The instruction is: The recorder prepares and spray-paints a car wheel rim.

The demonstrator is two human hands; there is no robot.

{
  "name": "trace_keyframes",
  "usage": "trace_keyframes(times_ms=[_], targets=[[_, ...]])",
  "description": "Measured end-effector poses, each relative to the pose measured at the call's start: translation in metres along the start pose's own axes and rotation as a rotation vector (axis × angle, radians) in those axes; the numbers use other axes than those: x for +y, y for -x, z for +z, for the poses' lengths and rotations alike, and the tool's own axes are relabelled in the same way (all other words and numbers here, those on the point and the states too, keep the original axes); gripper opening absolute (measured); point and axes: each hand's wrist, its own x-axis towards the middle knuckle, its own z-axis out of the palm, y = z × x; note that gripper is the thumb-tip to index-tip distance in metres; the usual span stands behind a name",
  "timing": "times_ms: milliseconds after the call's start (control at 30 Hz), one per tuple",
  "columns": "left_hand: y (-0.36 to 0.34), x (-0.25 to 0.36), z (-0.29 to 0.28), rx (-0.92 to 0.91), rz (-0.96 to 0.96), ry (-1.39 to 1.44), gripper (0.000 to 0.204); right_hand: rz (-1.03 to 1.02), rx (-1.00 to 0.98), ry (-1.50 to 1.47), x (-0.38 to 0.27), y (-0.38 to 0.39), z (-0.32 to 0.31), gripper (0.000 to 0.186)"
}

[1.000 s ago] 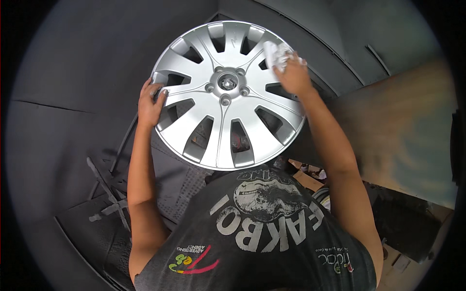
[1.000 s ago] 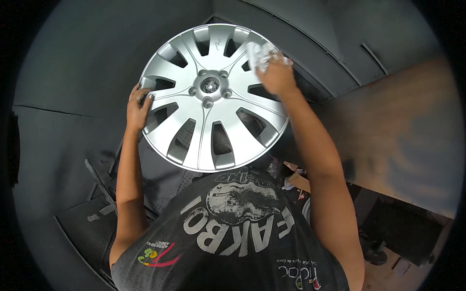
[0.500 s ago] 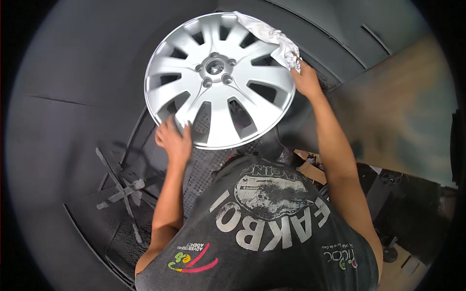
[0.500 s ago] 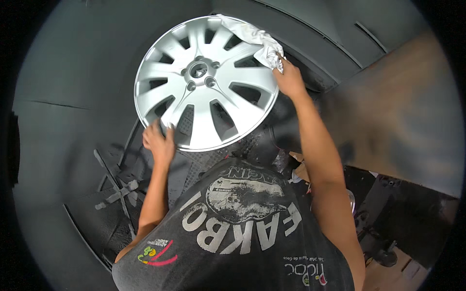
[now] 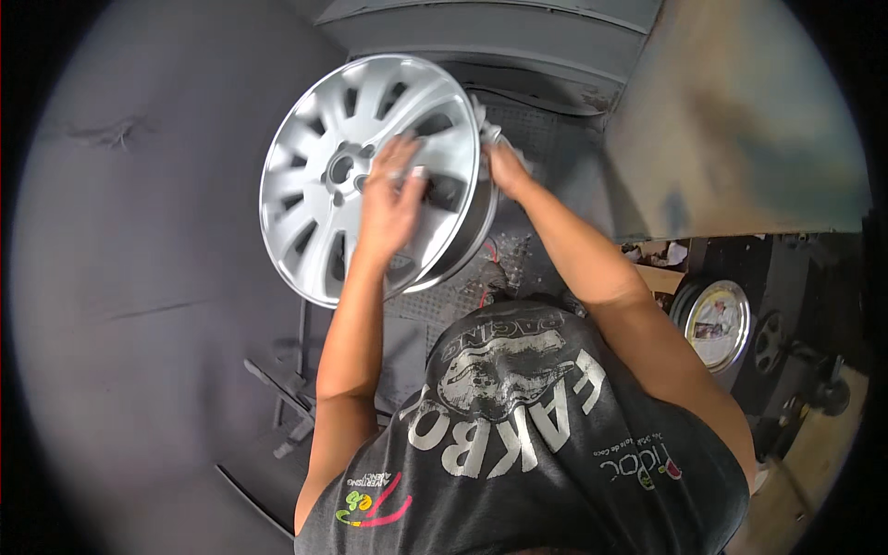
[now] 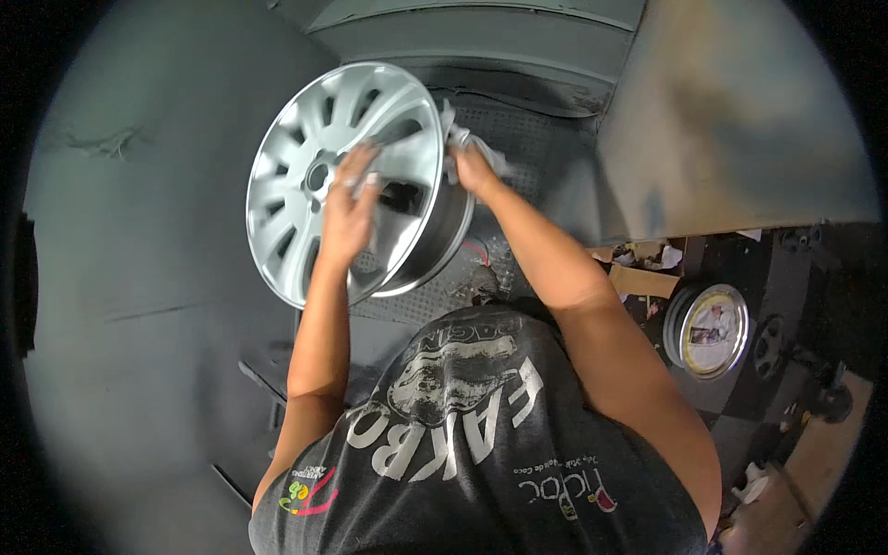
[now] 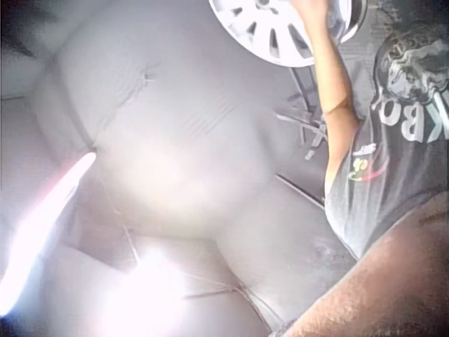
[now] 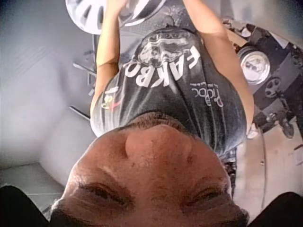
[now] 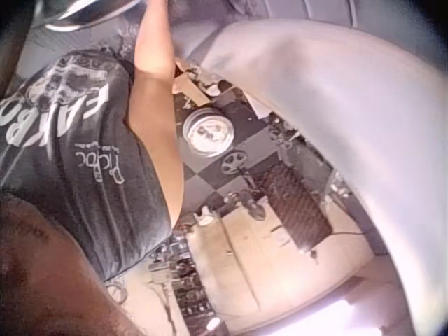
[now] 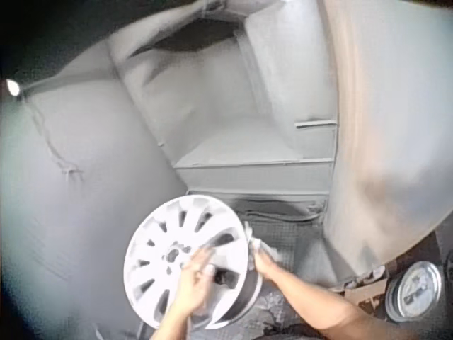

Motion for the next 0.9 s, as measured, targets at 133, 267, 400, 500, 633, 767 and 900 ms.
trace_keyframes(times_ms=[133,267,400,500,633,767,900], targets=[[-0.008,-0.03,-0.013,-0.002,-0.068,-0.036,0.039,0.094,-0.008,0.362,0.049,0.018,-0.022,0.046],[-0.006,-0.016,0.007,-0.165,0.012,-0.162,0.04,0.194,-0.087,0.508,0.05,0.059,-0.018,0.047],[-0.007,0.041,0.048,-0.511,0.184,-0.423,0.06,-0.016,-0.107,0.179,0.083,0.056,-0.009,0.036],[0.005,0.049,0.069,-0.559,0.225,-0.525,0.077,-0.234,0.054,-0.254,0.019,0.062,0.001,0.038],[0.013,0.056,0.091,-0.53,0.186,-0.618,0.086,-0.14,0.054,-0.441,-0.014,0.068,-0.015,0.039],[0.021,0.072,0.108,-0.467,0.102,-0.682,0.087,0.016,-0.12,-0.729,-0.029,0.094,-0.034,0.038],[0.015,0.086,0.116,-0.381,0.06,-0.669,0.099,0.027,-0.299,-0.534,-0.023,0.105,-0.051,0.037]])
